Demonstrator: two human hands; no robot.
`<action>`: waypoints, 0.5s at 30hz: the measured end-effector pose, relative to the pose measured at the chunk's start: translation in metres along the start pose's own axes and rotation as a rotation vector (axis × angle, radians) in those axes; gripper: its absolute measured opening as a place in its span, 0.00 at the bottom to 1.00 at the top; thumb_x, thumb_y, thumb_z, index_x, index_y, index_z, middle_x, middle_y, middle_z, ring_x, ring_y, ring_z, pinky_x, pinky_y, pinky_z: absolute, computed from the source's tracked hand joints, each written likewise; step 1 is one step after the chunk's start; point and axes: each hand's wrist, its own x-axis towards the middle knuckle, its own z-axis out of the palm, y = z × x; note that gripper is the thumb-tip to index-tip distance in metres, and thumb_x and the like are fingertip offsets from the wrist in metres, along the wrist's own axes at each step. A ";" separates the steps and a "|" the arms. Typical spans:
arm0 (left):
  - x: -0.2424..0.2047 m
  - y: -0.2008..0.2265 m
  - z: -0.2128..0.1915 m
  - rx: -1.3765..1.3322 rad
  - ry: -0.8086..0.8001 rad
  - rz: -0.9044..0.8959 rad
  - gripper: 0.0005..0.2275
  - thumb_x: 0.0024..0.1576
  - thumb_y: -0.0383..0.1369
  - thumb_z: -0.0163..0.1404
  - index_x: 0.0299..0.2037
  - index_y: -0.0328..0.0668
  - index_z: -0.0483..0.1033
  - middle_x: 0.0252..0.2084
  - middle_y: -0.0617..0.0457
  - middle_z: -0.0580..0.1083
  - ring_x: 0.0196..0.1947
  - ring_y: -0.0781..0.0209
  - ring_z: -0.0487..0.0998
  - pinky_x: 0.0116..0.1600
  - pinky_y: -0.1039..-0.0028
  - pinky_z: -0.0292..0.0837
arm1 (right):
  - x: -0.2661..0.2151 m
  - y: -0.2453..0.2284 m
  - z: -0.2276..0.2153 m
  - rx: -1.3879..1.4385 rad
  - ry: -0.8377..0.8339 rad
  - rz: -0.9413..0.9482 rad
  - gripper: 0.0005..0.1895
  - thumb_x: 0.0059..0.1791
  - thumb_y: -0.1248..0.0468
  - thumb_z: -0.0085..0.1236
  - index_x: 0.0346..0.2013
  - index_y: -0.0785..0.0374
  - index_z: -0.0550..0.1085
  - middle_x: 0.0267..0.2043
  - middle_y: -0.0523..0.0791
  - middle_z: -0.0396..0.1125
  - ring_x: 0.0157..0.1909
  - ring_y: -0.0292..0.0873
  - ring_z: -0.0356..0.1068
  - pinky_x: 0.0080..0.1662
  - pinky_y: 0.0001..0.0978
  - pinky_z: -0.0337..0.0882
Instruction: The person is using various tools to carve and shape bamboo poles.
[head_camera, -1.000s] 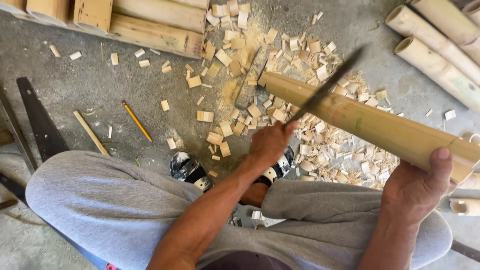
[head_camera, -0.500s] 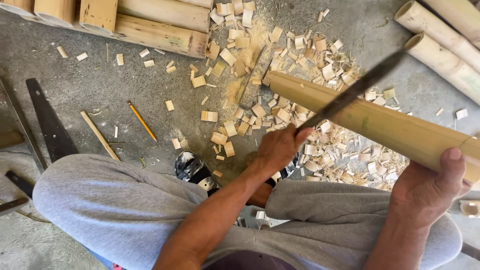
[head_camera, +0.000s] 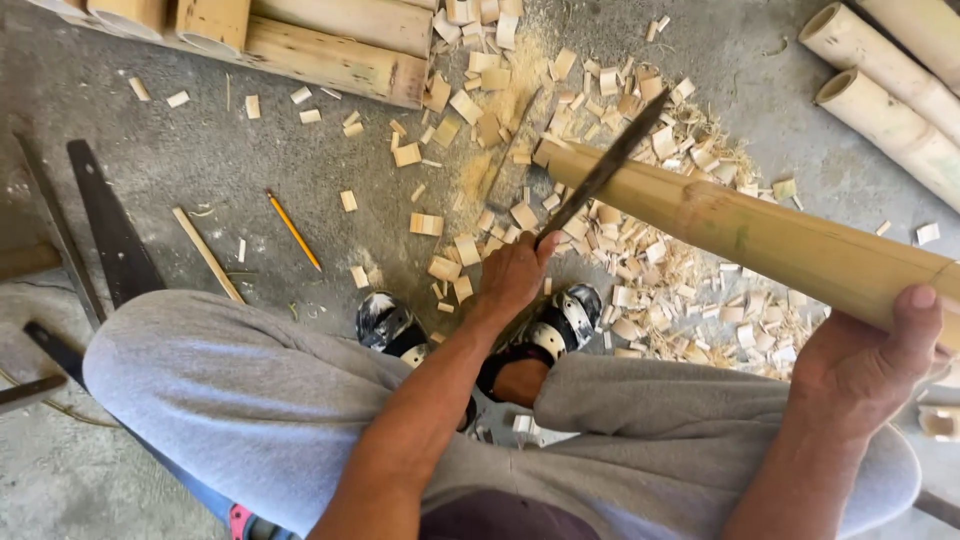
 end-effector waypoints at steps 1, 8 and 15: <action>0.009 -0.011 -0.004 0.008 0.017 0.016 0.33 0.70 0.58 0.26 0.38 0.35 0.76 0.18 0.52 0.68 0.16 0.59 0.67 0.25 0.62 0.63 | 0.002 0.002 0.003 0.016 -0.001 -0.019 0.25 0.53 0.57 0.70 0.60 0.62 0.70 0.57 0.44 0.68 0.60 0.41 0.67 0.65 0.36 0.66; -0.009 -0.011 -0.021 0.019 -0.051 -0.237 0.33 0.67 0.59 0.24 0.39 0.37 0.75 0.17 0.60 0.62 0.13 0.68 0.59 0.17 0.71 0.55 | 0.005 0.015 -0.019 0.061 0.040 0.092 0.29 0.53 0.56 0.71 0.62 0.63 0.68 0.56 0.44 0.66 0.62 0.42 0.66 0.70 0.39 0.68; -0.043 0.074 -0.022 -0.104 -0.135 0.204 0.33 0.63 0.62 0.22 0.33 0.41 0.72 0.16 0.61 0.63 0.10 0.69 0.60 0.14 0.72 0.58 | 0.000 0.010 -0.011 0.041 0.054 0.074 0.31 0.54 0.56 0.71 0.65 0.62 0.66 0.61 0.44 0.66 0.60 0.41 0.64 0.66 0.39 0.66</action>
